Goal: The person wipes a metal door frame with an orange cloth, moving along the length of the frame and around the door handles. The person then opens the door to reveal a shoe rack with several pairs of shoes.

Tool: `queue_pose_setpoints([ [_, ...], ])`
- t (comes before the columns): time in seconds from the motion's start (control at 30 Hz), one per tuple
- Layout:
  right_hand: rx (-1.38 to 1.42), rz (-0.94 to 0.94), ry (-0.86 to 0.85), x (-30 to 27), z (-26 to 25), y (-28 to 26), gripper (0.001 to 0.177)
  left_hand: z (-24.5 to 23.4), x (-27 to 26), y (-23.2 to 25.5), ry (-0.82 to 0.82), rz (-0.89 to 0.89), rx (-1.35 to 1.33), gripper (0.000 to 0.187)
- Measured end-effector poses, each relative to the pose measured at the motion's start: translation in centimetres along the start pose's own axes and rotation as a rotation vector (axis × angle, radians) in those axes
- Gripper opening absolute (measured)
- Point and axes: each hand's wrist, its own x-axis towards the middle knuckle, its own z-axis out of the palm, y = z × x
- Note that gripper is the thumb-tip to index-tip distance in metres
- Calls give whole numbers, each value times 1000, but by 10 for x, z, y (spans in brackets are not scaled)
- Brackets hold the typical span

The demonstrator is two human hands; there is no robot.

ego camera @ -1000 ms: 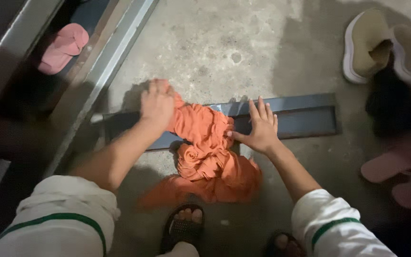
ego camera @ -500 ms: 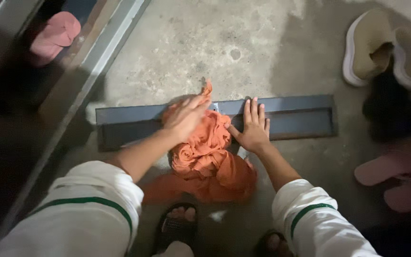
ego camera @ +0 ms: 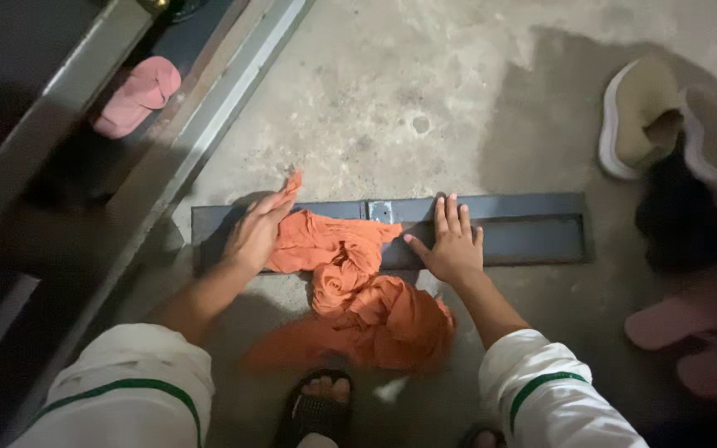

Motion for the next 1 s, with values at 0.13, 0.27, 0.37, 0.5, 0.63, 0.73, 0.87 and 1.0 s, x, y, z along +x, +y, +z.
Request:
queue_pose_setpoints([
  [0.13,-25,25,-69,1,-15,-8,113,8,-3,-1,-29,-446,-225,43],
  [0.27,52,99,-29,-14,-39,-38,117,19,2,7,-21,-97,-142,40],
  [0.37,162,17,-31,-42,-45,-67,120,43,8,20,-96,-31,-352,39],
  [0.5,167,-155,-61,-66,-33,-94,118,67,13,38,-239,97,-378,40],
  [0.63,361,-37,9,-53,1,-90,67,73,11,56,-318,249,-676,47],
  [0.73,993,-106,9,-32,14,-74,46,64,0,64,-158,505,-412,82],
  [0.87,1713,-12,-212,-23,-8,-74,37,53,0,86,-464,168,-678,101],
  [1.0,1858,170,-286,-33,-51,-87,41,37,1,99,-698,-10,-903,83],
])
